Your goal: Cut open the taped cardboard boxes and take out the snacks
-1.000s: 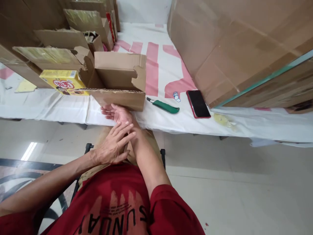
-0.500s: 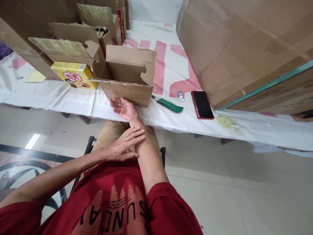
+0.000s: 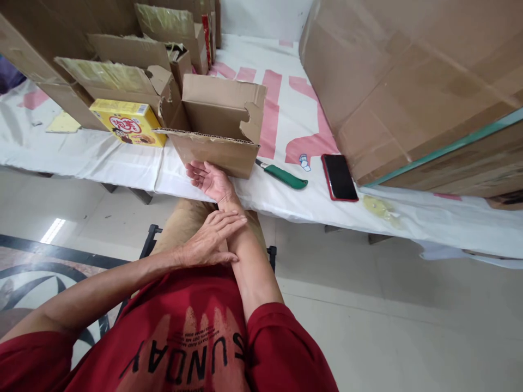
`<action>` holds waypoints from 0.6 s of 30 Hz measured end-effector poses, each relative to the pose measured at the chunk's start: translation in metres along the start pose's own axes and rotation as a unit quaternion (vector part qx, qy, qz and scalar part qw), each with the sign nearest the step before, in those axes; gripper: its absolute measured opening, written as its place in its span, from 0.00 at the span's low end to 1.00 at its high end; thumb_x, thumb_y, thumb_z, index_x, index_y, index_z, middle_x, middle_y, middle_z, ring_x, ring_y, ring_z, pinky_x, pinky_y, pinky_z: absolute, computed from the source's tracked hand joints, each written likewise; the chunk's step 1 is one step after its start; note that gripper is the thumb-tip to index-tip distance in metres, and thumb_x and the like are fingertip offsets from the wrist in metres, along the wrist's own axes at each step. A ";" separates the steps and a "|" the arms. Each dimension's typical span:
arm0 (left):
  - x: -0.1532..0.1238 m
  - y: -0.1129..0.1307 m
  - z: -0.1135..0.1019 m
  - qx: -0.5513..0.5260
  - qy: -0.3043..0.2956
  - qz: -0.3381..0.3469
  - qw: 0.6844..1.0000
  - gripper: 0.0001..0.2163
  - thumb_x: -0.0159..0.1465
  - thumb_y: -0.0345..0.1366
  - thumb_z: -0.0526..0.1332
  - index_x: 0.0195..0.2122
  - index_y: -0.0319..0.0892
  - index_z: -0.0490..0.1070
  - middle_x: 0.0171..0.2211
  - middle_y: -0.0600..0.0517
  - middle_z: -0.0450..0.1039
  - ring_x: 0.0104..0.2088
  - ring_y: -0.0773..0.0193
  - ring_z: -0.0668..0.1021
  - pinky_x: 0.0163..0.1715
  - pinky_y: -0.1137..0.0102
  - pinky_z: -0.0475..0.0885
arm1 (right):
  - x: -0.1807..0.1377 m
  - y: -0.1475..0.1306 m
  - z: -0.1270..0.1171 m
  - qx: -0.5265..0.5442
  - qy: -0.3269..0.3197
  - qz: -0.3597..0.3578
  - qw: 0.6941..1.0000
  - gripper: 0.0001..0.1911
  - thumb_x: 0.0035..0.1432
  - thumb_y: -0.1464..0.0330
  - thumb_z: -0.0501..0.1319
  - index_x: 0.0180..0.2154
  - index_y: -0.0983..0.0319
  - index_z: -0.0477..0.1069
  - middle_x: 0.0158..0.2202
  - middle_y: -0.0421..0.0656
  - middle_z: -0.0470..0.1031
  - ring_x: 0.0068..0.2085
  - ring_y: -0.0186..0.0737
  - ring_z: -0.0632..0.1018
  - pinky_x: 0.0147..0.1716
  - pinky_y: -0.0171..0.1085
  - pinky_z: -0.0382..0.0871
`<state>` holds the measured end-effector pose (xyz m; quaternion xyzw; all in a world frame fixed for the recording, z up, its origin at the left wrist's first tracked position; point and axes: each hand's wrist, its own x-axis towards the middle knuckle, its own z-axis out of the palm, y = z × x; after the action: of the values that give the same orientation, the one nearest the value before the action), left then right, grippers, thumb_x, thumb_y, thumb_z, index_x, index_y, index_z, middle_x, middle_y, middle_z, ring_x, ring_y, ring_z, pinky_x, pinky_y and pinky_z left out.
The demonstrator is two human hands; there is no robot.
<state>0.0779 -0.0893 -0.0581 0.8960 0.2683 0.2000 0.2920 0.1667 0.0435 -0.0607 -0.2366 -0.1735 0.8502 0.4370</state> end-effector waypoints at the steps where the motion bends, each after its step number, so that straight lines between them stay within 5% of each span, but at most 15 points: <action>1: -0.001 -0.001 -0.003 -0.001 -0.003 0.001 1.000 0.39 0.66 0.58 0.61 0.73 0.46 0.53 0.68 0.38 0.65 0.70 0.42 0.63 0.69 0.45 0.53 | 0.000 0.000 0.000 -0.001 0.001 -0.001 1.000 0.18 0.74 0.68 0.48 0.42 0.63 0.76 0.39 0.45 0.85 0.39 0.36 0.82 0.34 0.32 0.78; 4: -0.005 -0.002 -0.005 -0.011 -0.003 0.007 1.000 0.36 0.68 0.51 0.61 0.74 0.46 0.51 0.68 0.39 0.64 0.71 0.45 0.61 0.69 0.46 0.54 | 0.000 0.001 0.000 -0.002 0.002 -0.005 1.000 0.18 0.74 0.68 0.48 0.41 0.63 0.76 0.39 0.45 0.85 0.38 0.35 0.82 0.34 0.32 0.78; 8: -0.010 0.003 0.005 -0.010 -0.003 0.021 1.000 0.49 0.59 0.62 0.64 0.74 0.41 0.50 0.72 0.34 0.56 0.73 0.38 0.55 0.71 0.42 0.45 | 0.000 0.003 0.001 0.000 0.007 -0.008 1.000 0.20 0.75 0.68 0.46 0.40 0.63 0.77 0.39 0.45 0.85 0.38 0.35 0.82 0.34 0.31 0.77; 12: -0.005 0.006 0.011 -0.012 0.024 -0.018 0.999 0.52 0.55 0.66 0.66 0.72 0.38 0.53 0.68 0.32 0.62 0.71 0.36 0.59 0.70 0.41 0.49 | -0.001 0.002 0.000 -0.011 0.013 -0.009 1.000 0.19 0.74 0.68 0.48 0.41 0.62 0.77 0.41 0.46 0.85 0.40 0.36 0.82 0.35 0.32 0.77; 18: -0.002 0.004 -0.001 -0.014 0.054 -0.007 0.998 0.30 0.67 0.36 0.61 0.70 0.44 0.57 0.63 0.39 0.70 0.67 0.46 0.67 0.65 0.46 0.63 | 0.000 0.002 0.001 -0.055 0.022 -0.011 0.998 0.20 0.74 0.68 0.47 0.40 0.61 0.77 0.42 0.45 0.85 0.42 0.36 0.82 0.37 0.33 0.77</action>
<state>0.0778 -0.0927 -0.0555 0.8779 0.2865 0.2496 0.2914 0.1650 0.0418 -0.0614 -0.2775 -0.2129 0.8292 0.4361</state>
